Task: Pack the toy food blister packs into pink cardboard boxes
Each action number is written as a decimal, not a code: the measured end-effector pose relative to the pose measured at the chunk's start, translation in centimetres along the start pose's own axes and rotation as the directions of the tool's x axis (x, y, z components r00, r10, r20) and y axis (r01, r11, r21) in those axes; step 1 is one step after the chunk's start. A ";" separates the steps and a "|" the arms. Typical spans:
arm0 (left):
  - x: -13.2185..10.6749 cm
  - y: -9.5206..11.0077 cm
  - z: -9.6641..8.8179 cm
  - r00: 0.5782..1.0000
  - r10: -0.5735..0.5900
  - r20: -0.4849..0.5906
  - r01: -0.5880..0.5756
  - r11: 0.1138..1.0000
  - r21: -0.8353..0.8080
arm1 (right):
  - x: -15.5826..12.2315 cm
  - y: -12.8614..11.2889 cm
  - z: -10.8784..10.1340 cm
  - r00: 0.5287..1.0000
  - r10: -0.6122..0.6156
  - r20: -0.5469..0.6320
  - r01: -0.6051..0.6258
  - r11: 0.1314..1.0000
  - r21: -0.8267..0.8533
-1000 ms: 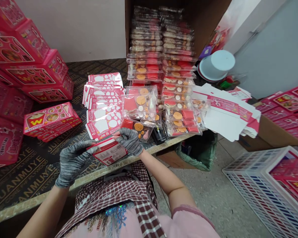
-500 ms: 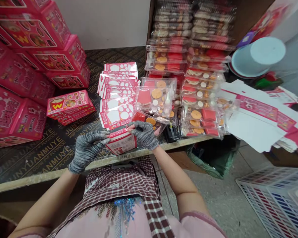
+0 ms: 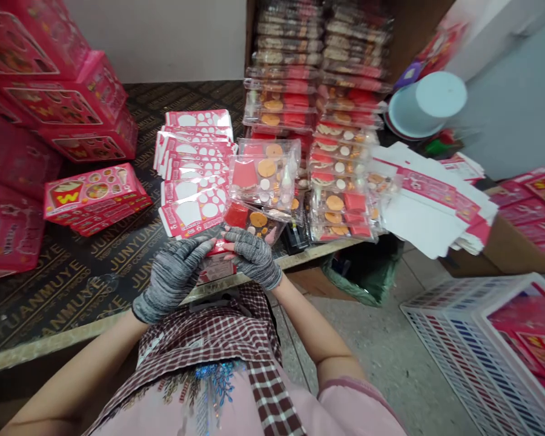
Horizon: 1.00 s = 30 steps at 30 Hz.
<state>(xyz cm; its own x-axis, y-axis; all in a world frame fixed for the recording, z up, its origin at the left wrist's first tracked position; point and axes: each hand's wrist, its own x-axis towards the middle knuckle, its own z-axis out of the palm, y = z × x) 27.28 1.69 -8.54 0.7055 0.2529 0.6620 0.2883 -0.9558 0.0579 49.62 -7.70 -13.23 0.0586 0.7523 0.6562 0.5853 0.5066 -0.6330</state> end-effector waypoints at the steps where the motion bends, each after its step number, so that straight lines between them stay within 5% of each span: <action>1: 0.4 0.1 0.2 1.000 0.006 0.004 -0.005 1.000 -0.016 | -0.9 0.4 -1.1 0.998 0.039 -0.051 -0.043 0.997 -0.068; 3: 0.7 0.0 0.6 1.000 -0.027 -0.008 0.026 0.998 -0.058 | -3.0 1.9 -4.0 0.949 0.192 -0.251 -0.252 0.938 -0.237; 5: 0.7 -0.4 1.0 0.998 -0.051 -0.026 0.049 0.995 -0.091 | -5.4 3.8 -7.4 0.814 0.339 -0.471 -0.533 0.759 -0.374; 7: 0.7 -0.6 1.5 1.000 -0.016 -0.016 0.014 0.993 -0.114 | -7.5 5.8 -10.2 0.723 0.417 -0.551 -0.674 0.599 -0.431; 9: 0.8 -0.4 2.2 0.999 0.051 -0.002 -0.051 0.992 -0.117 | -8.8 7.4 -11.7 0.690 0.512 -0.512 -0.722 0.546 -0.426; 14: 0.6 0.3 3.2 0.994 0.112 0.016 -0.111 0.993 -0.041 | -8.8 9.8 -11.3 0.638 0.677 -0.367 -0.770 0.558 -0.309; 18: 0.4 0.1 3.2 0.995 0.080 0.052 -0.077 0.996 -0.050 | -8.6 10.2 -11.0 0.626 0.645 -0.438 -0.774 0.580 -0.253; 25: 0.7 -0.1 3.2 0.999 0.039 0.033 -0.037 0.998 -0.057 | -11.9 9.1 -10.5 0.498 0.678 -0.541 -0.839 0.535 -0.102; 30: 0.6 -0.1 3.8 0.999 0.010 0.049 -0.007 0.998 -0.063 | -12.8 9.1 -8.9 0.450 0.689 -0.567 -0.854 0.518 -0.049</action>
<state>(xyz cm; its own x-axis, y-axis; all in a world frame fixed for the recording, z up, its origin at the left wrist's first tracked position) 30.18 2.51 -11.00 0.7390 0.2502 0.6255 0.2416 -0.9651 0.1005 61.40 -16.50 -23.70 0.8887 0.4492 0.0921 0.2928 -0.4012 -0.8679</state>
